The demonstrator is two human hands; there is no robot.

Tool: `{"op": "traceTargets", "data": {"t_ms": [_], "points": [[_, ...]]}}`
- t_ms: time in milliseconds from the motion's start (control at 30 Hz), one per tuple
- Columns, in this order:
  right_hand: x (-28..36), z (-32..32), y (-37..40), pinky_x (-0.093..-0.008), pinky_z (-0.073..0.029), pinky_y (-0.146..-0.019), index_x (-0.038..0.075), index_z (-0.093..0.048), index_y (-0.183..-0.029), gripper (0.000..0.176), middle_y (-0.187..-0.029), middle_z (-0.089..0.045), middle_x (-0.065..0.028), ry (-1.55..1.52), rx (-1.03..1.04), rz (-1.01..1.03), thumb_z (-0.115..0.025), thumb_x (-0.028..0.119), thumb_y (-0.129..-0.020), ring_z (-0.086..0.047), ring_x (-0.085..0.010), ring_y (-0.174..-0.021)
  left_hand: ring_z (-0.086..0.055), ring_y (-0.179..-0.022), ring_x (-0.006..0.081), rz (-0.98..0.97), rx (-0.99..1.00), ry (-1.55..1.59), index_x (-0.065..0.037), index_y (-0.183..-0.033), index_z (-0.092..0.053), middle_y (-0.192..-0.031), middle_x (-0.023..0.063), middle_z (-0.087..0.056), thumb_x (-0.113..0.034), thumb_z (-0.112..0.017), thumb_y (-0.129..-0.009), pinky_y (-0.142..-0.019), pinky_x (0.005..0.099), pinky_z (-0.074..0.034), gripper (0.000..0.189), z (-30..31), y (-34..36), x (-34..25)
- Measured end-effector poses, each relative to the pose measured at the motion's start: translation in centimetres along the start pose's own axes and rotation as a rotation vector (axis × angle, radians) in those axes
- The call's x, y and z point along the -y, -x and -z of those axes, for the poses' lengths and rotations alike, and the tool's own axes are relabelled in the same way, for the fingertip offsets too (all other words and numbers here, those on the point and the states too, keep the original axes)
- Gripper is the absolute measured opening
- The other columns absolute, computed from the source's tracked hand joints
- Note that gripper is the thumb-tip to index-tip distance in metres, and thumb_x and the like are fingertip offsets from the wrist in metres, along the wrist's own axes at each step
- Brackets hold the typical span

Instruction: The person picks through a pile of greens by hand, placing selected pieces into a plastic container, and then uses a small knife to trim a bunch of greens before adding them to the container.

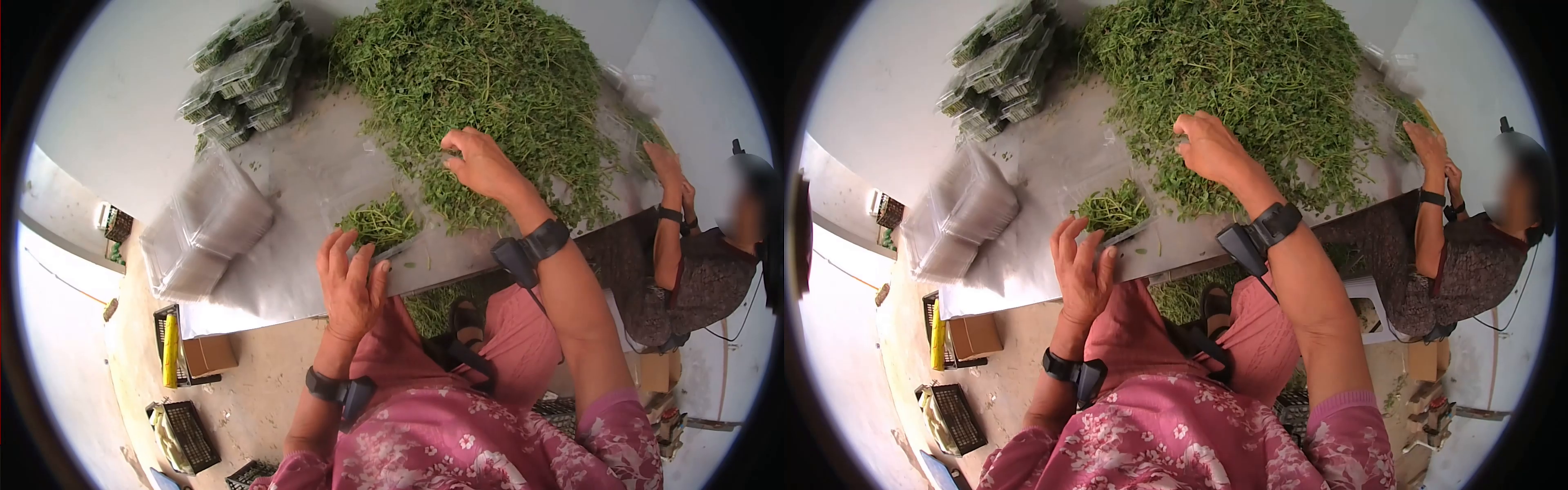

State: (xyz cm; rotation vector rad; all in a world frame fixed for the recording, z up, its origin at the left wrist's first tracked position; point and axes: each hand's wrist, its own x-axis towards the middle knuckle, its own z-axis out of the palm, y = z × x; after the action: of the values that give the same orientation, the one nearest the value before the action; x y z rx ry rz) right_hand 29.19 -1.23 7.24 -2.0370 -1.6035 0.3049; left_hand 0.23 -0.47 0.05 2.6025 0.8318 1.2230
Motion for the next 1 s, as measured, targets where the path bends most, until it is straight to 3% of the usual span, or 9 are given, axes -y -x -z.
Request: {"op": "traceTargets", "data": {"t_ms": [200, 300, 400, 800, 1000], "points": [[-1.0, -1.4, -0.7, -0.0446, -0.048, -0.098, 0.002, -0.059, -0.127, 0.038, -0.123, -0.056, -0.019, -0.03, -0.134, 0.075, -0.069, 0.009, -0.091, -0.056, -0.0378, -0.117, -0.049, -0.123, 0.0427, 0.004, 0.001, -0.008, 0.0, -0.109, -0.066, -0.126, 0.0189, -0.057, -0.019, -0.071, -0.089, -0.102, 0.0512, -0.042, 0.027, 0.0, -0.1, -0.1], [-1.0, -1.5, -0.9, -0.044, -0.047, -0.101, 0.002, -0.055, -0.134, 0.047, -0.133, -0.051, -0.0182, -0.009, -0.005, 0.035, -0.069, 0.009, -0.09, -0.055, -0.0368, -0.121, -0.049, -0.124, 0.0428, 0.009, 0.007, -0.01, 0.0, -0.109, -0.066, -0.126, 0.0189, -0.057, -0.018, -0.071, -0.089, -0.102, 0.0511, -0.042, 0.027, 0.0, -0.1, -0.1], [-1.0, -2.2, -0.9, -0.0442, -0.047, -0.1, 0.001, -0.057, -0.13, 0.043, -0.131, -0.053, -0.0186, 0.02, 0.067, 0.015, -0.07, 0.01, -0.09, -0.055, -0.0367, -0.121, -0.049, -0.124, 0.0428, 0.009, 0.013, -0.014, 0.0, -0.109, -0.066, -0.126, 0.0188, -0.057, -0.017, -0.072, -0.088, -0.102, 0.0511, -0.042, 0.027, 0.0, -0.1, -0.2], [0.3, -2.4, -0.1, -0.0474, -0.047, -0.093, 0.0, -0.065, -0.104, 0.02, -0.106, -0.064, -0.0196, 0.106, 0.238, 0.138, -0.07, 0.012, -0.088, -0.058, -0.0393, -0.11, -0.05, -0.123, 0.043, -0.011, 0.019, -0.018, 0.0, -0.111, -0.065, -0.121, 0.0175, -0.059, -0.011, -0.073, -0.084, -0.101, 0.051, -0.043, 0.03, -0.1, 0.1, -0.1], [-0.5, -2.5, 0.2, -0.047, -0.05, -0.081, -0.003, -0.065, -0.095, 0.015, -0.097, -0.065, -0.0204, 0.022, 0.174, 0.133, -0.071, 0.008, -0.087, -0.063, -0.0397, -0.094, -0.052, -0.12, 0.0427, -0.027, 0.014, -0.021, 0.001, -0.11, -0.065, -0.118, 0.0175, -0.061, -0.01, -0.072, -0.084, -0.099, 0.0504, -0.045, 0.029, -0.2, -0.1, -0.1]]}}
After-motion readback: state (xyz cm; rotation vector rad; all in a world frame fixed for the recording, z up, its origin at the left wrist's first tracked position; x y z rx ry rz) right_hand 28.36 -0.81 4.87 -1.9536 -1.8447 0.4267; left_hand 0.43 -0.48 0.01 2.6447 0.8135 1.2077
